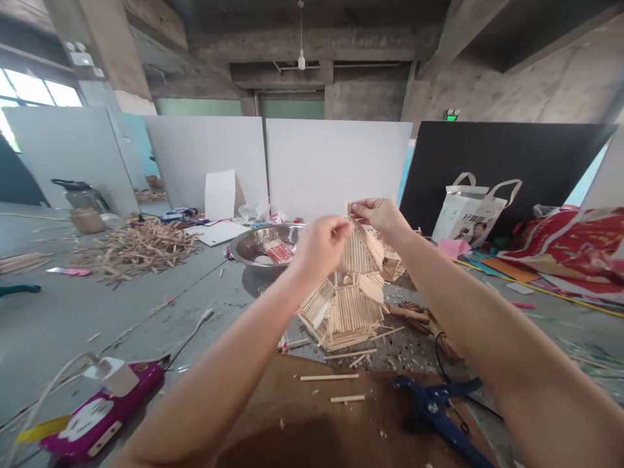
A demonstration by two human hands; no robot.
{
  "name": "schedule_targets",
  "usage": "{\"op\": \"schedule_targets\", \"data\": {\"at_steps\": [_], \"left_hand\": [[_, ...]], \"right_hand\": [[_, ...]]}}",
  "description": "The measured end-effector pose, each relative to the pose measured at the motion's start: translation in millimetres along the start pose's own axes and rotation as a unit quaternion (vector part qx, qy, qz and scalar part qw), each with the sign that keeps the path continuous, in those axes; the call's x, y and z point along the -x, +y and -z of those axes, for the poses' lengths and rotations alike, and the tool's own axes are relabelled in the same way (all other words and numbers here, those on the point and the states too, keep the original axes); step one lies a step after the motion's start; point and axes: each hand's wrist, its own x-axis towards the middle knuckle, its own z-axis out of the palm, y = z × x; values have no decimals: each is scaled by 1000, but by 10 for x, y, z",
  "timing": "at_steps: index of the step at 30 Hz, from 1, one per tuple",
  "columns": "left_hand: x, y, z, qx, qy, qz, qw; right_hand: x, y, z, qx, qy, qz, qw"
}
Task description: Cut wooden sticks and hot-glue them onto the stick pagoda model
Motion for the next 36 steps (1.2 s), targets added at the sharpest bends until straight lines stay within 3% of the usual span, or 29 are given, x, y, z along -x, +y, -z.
{"op": "schedule_targets", "data": {"at_steps": [2, 5, 9, 18, 24, 36], "left_hand": [[-267, -206, -33, 5, 58, 32, 998], [-534, -420, -143, 42, 27, 57, 997], [-687, -511, -280, 82, -16, 84, 993], [-680, -476, -321, 246, -14, 143, 959], [-687, -534, -385, 316, -14, 139, 939], [-694, -574, -412, 270, -4, 111, 957]], "right_hand": [[-3, 8, -13, -30, 0, -10, 999], [-18, 33, -13, -61, 0, -18, 998], [-42, 61, -12, -81, 9, -19, 996], [-14, 41, -65, -100, 23, -11, 995], [-6, 55, -88, -90, 39, 7, 995], [-4, 59, -99, 2, 65, 41, 997]]}}
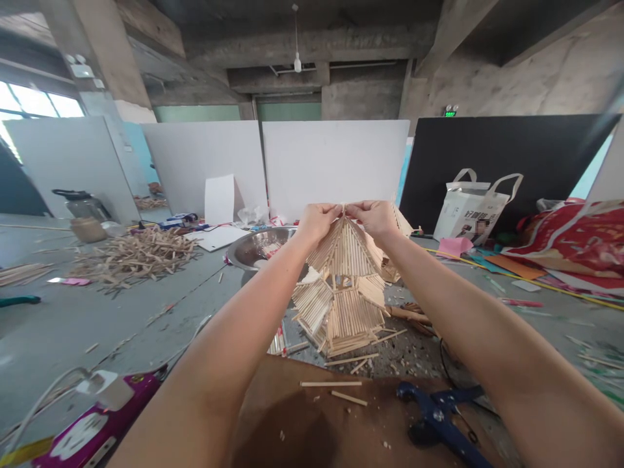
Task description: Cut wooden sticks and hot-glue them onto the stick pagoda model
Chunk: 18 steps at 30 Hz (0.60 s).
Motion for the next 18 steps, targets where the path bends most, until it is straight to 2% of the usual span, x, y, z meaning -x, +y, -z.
{"op": "schedule_targets", "data": {"at_steps": [4, 7, 12, 18], "left_hand": [[67, 73, 80, -54, 22, 8, 998], [170, 84, 195, -76, 57, -17, 995], [481, 56, 330, -111, 124, -59, 984], [912, 103, 220, -241, 139, -112, 954]], "right_hand": [[41, -17, 86, 60, 20, 4, 998], [160, 29, 240, 103, 51, 33, 993], [596, 166, 534, 176, 61, 45, 982], [1162, 255, 632, 217, 11, 35, 976]]}}
